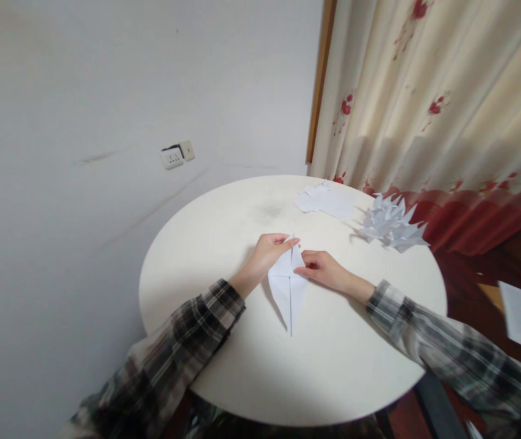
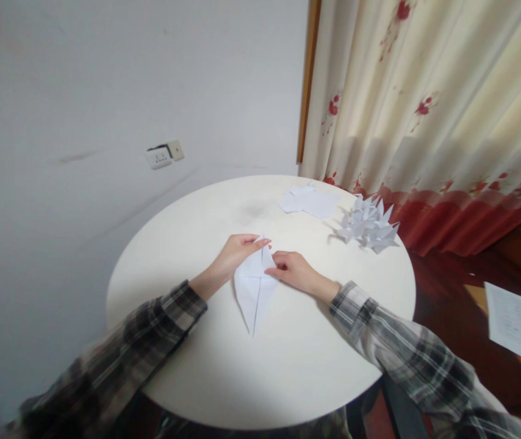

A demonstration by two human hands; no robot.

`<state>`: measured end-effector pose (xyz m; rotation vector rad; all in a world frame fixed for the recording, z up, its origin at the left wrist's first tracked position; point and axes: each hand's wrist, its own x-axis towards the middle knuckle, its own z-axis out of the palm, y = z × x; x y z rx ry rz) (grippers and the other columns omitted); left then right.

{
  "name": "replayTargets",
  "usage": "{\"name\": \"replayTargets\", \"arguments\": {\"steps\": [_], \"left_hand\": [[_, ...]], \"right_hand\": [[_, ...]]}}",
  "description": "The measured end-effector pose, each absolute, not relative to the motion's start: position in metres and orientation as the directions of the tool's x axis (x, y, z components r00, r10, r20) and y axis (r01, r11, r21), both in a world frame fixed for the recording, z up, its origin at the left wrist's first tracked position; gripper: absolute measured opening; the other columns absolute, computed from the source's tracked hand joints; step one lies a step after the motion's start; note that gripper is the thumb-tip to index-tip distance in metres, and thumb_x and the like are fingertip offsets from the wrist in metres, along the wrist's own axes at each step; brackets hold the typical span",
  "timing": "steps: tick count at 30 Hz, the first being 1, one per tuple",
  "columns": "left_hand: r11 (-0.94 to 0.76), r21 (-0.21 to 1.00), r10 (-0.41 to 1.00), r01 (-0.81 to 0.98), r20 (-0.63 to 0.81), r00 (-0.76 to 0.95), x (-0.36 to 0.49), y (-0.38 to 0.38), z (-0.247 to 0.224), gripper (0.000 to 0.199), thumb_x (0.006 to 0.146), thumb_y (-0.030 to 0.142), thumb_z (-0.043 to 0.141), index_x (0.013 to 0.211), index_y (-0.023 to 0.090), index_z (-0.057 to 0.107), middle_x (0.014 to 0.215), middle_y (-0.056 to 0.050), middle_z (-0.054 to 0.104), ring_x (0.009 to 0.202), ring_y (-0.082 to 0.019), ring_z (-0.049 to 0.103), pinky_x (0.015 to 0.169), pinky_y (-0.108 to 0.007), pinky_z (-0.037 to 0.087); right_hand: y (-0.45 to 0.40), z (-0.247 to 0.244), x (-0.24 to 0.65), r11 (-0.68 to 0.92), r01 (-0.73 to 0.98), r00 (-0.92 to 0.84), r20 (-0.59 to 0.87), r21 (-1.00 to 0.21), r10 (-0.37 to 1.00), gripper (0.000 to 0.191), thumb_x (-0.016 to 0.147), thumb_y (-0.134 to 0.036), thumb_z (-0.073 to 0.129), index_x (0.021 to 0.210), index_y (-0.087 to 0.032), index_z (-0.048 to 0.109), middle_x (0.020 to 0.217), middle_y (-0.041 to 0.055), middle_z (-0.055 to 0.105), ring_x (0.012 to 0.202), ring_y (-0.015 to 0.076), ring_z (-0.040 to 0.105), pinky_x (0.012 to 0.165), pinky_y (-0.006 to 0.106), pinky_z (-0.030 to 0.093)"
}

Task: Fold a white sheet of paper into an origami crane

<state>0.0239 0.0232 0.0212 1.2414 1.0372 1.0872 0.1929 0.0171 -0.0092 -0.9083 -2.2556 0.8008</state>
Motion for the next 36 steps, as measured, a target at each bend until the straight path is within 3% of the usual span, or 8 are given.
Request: {"name": "replayTargets", "arguments": {"steps": [13, 22, 36], "left_hand": [[0.052, 0.998, 0.99, -0.023, -0.048, 0.133, 0.0237, 0.0232, 0.02, 0.031, 0.058, 0.039, 0.075, 0.067, 0.011, 0.067, 0.063, -0.004, 0.065, 0.051, -0.011, 0.054, 0.045, -0.021, 0.037], [0.009, 1.0, 0.979, -0.011, -0.006, 0.205, 0.0212, 0.0255, 0.0169, 0.031, 0.055, 0.037, 0.077, 0.071, 0.013, 0.067, 0.07, -0.004, 0.066, 0.057, -0.013, 0.057, 0.051, -0.022, 0.041], [0.0, 1.0, 0.971, 0.016, -0.004, 0.239, 0.0202, 0.027, 0.0107, 0.028, 0.058, 0.033, 0.074, 0.073, 0.01, 0.067, 0.067, -0.004, 0.064, 0.054, -0.01, 0.054, 0.048, -0.021, 0.038]], "right_hand": [[0.0167, -0.009, 0.1921, 0.582, 0.351, -0.634, 0.271, -0.734, 0.724, 0.027, 0.083, -0.039, 0.054, 0.073, -0.014, 0.061, 0.078, 0.0035, 0.059, 0.067, 0.0126, 0.052, 0.063, 0.025, 0.041], [0.0159, -0.0078, 0.1916, 0.58, 0.374, -0.626, 0.264, -0.723, 0.733, 0.026, 0.083, -0.037, 0.054, 0.072, -0.015, 0.061, 0.078, 0.0032, 0.059, 0.066, 0.0123, 0.052, 0.064, 0.025, 0.041], [0.0154, -0.0086, 0.1913, 0.585, 0.369, -0.62, 0.277, -0.722, 0.734, 0.027, 0.082, -0.038, 0.055, 0.071, -0.014, 0.06, 0.08, 0.005, 0.061, 0.07, 0.0143, 0.054, 0.066, 0.026, 0.042]]}}
